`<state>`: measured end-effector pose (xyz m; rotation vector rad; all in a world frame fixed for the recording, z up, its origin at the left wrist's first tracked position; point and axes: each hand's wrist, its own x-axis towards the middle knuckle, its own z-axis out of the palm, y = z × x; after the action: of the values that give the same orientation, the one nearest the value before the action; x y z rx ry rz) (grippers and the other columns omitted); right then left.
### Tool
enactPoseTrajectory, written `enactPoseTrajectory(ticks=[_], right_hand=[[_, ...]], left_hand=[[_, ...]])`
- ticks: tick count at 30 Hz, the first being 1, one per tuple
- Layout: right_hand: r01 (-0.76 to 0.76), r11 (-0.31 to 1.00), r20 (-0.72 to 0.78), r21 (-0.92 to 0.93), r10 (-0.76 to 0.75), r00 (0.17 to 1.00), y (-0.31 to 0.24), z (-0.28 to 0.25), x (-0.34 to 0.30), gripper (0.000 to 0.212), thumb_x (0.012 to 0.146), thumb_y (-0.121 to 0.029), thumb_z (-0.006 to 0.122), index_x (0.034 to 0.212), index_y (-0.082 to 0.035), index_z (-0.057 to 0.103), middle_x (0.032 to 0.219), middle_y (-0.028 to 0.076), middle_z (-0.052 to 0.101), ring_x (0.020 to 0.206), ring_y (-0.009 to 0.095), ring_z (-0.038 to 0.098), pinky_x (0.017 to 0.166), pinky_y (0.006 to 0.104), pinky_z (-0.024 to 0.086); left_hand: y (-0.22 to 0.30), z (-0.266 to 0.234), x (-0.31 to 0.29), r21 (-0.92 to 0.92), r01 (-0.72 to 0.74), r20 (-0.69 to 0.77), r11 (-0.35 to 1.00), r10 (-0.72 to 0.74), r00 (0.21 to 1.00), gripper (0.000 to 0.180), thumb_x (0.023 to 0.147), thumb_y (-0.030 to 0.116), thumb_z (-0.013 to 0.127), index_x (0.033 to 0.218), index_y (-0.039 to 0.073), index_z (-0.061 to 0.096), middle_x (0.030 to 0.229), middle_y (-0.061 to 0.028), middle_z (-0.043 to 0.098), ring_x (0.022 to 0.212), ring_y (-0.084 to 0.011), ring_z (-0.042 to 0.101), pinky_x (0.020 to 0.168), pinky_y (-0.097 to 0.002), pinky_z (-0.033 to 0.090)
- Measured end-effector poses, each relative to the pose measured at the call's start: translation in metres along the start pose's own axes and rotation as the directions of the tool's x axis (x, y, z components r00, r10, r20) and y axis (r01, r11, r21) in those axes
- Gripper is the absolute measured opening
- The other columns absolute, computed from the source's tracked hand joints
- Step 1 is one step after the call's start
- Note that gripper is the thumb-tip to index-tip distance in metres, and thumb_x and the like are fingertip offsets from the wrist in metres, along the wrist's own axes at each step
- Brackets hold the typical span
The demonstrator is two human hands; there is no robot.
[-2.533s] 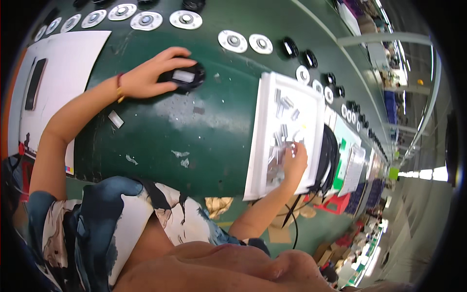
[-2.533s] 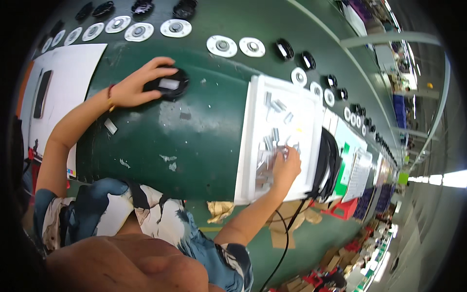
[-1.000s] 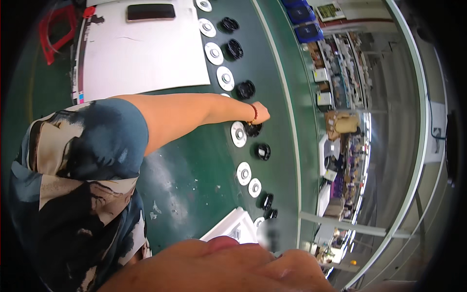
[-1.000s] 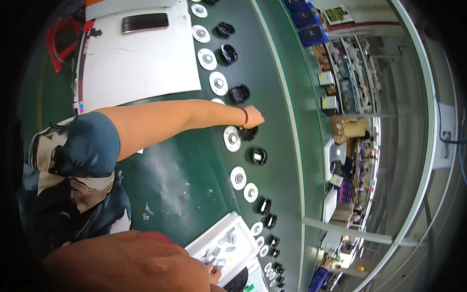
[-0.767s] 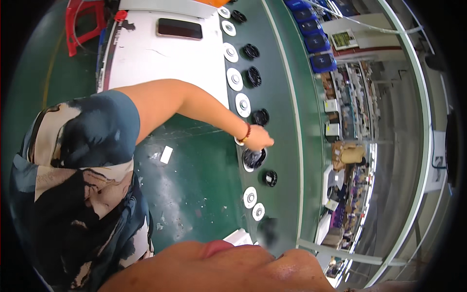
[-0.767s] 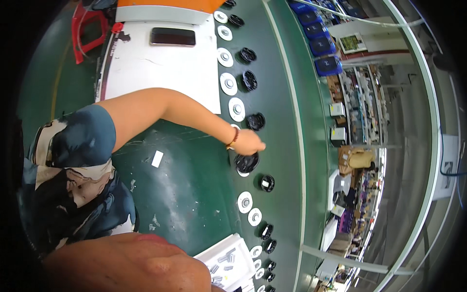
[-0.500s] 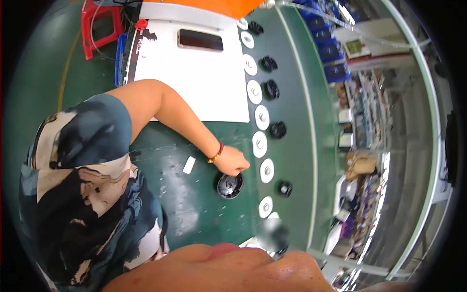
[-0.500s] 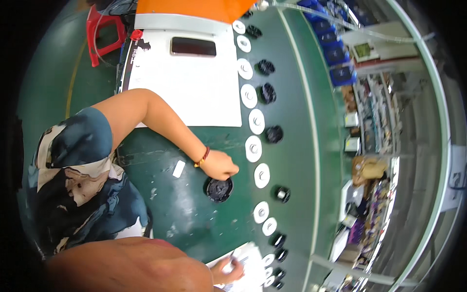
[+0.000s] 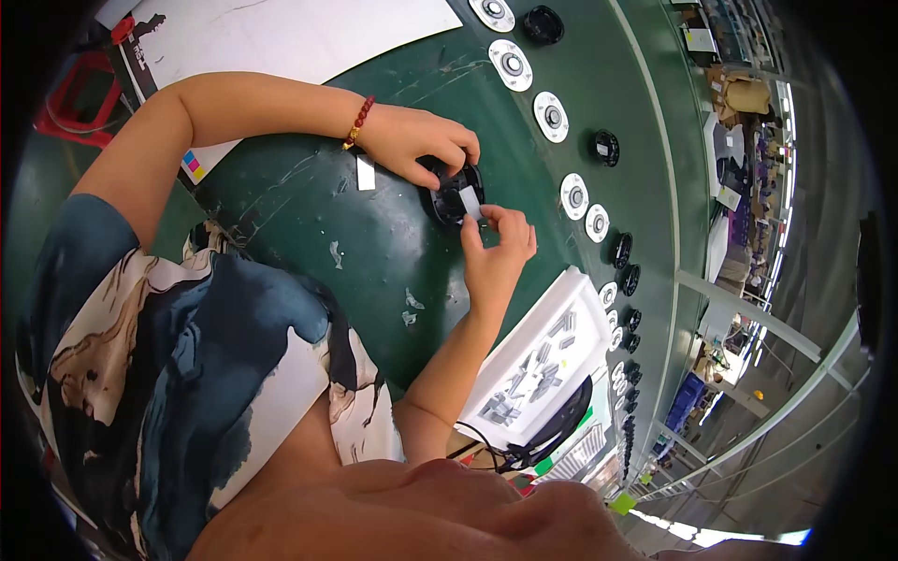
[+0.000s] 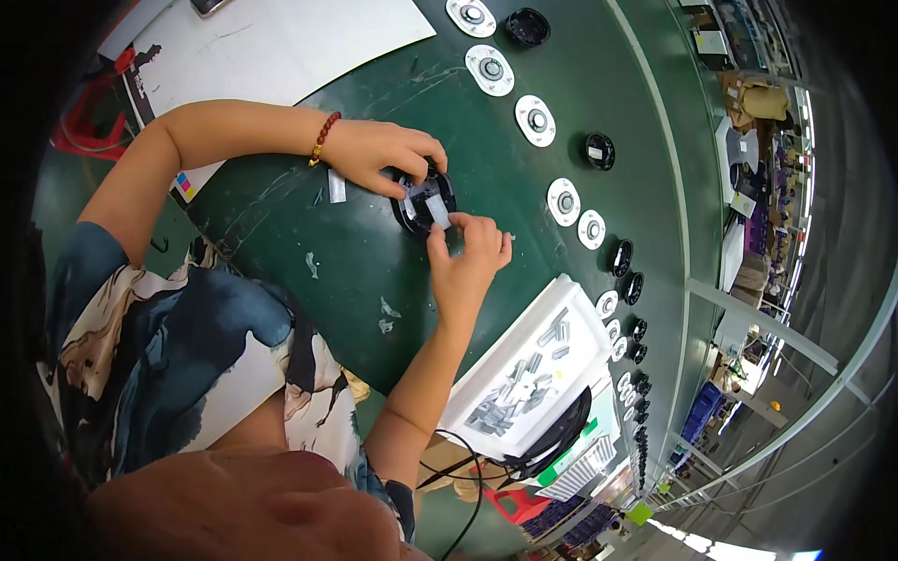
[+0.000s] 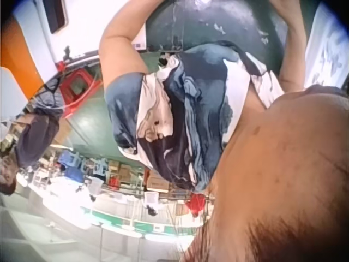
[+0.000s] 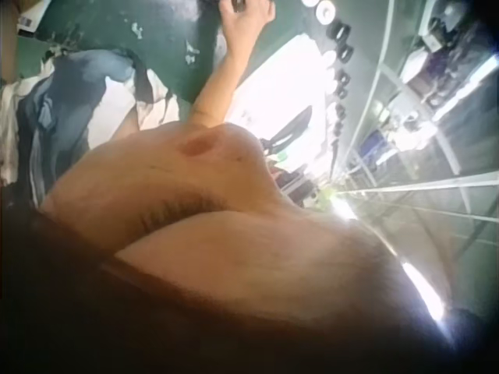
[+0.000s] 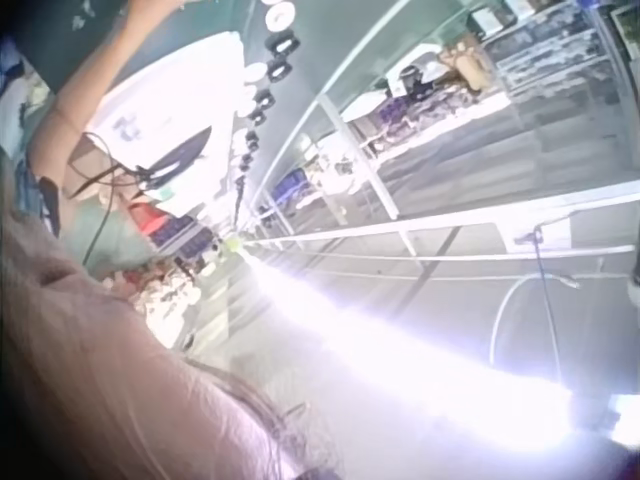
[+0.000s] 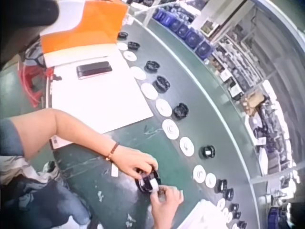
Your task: Manually assembling electronic components by placing small white plastic parts into black circular housings on a production line.
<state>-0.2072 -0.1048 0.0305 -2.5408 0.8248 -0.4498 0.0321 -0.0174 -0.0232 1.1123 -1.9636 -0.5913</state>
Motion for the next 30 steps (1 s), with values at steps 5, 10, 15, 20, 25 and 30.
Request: enactPoseTrajectory(ticks=[5, 10, 15, 20, 25, 30], right_hand=[[0.071, 0.997, 0.044, -0.016, -0.07, 0.997, -0.006, 0.013, 0.003, 0.024, 0.074, -0.017, 0.076, 0.093, -0.009, 0.064, 0.095, 0.005, 0.056, 0.098, 0.027, 0.055, 0.108, 0.049, 0.027], [0.101, 0.992, 0.045, -0.07, -0.098, 0.994, -0.013, 0.018, 0.009, 0.025, 0.073, -0.017, 0.077, 0.092, -0.009, 0.064, 0.097, 0.006, 0.055, 0.098, 0.027, 0.054, 0.105, 0.0492, 0.029], [0.096, 0.982, 0.034, -0.166, -0.092, 0.995, -0.014, 0.021, 0.01, 0.024, 0.073, -0.016, 0.077, 0.091, -0.009, 0.063, 0.098, 0.007, 0.053, 0.098, 0.027, 0.053, 0.104, 0.0489, 0.03], [0.101, 0.985, -0.029, -0.143, -0.106, 0.994, -0.012, 0.016, -0.001, 0.021, 0.079, -0.006, 0.067, 0.1, -0.01, 0.069, 0.107, 0.007, 0.055, 0.099, 0.027, 0.053, 0.104, 0.0467, 0.03], [0.082, 0.987, 0.026, -0.136, -0.079, 0.997, -0.011, 0.016, -0.019, 0.037, 0.082, 0.002, 0.059, 0.112, -0.015, 0.071, 0.125, 0.01, 0.053, 0.103, 0.027, 0.053, 0.106, 0.0474, 0.029], [0.06, 0.98, 0.074, -0.19, -0.047, 0.996, -0.008, 0.019, -0.025, 0.039, 0.083, 0.003, 0.057, 0.114, -0.016, 0.072, 0.132, 0.011, 0.051, 0.113, 0.029, 0.052, 0.111, 0.0522, 0.025]], left_hand=[[0.004, 0.004, -0.008, -0.051, 0.081, 0.032, 0.995, -0.08, 0.996, 0.023, 0.079, 0.014, 0.075, 0.086, 0.003, 0.057, 0.127, -0.017, 0.051, 0.113, -0.0342, 0.055, 0.088, -0.0413, 0.05], [0.003, 0.006, -0.007, -0.006, 0.043, 0.012, 0.999, -0.043, 0.999, 0.026, 0.077, 0.017, 0.077, 0.086, 0.002, 0.058, 0.126, -0.0168, 0.051, 0.11, -0.0338, 0.056, 0.086, -0.0406, 0.051], [0.006, 0.005, -0.007, -0.004, 0.062, 0.014, 0.998, -0.062, 0.998, 0.027, 0.076, 0.017, 0.079, 0.086, 0.002, 0.059, 0.125, -0.0172, 0.05, 0.109, -0.0335, 0.056, 0.086, -0.041, 0.051], [0.008, 0.004, -0.009, -0.027, 0.096, 0.019, 0.995, -0.095, 0.995, 0.027, 0.074, 0.016, 0.08, 0.085, 0.002, 0.058, 0.124, -0.0177, 0.05, 0.109, -0.0338, 0.056, 0.086, -0.041, 0.052], [0.008, 0.009, -0.012, 0.036, 0.024, -0.023, 0.999, -0.023, 0.999, 0.026, 0.075, 0.014, 0.079, 0.094, 0.003, 0.065, 0.126, -0.0179, 0.049, 0.11, -0.0342, 0.056, 0.087, -0.0416, 0.052], [0.012, 0.012, -0.01, 0.096, 0.031, 0.003, 0.995, -0.032, 0.999, 0.02, 0.08, 0.016, 0.075, 0.095, 0.004, 0.07, 0.127, -0.0166, 0.048, 0.112, -0.0331, 0.055, 0.088, -0.0414, 0.052]])
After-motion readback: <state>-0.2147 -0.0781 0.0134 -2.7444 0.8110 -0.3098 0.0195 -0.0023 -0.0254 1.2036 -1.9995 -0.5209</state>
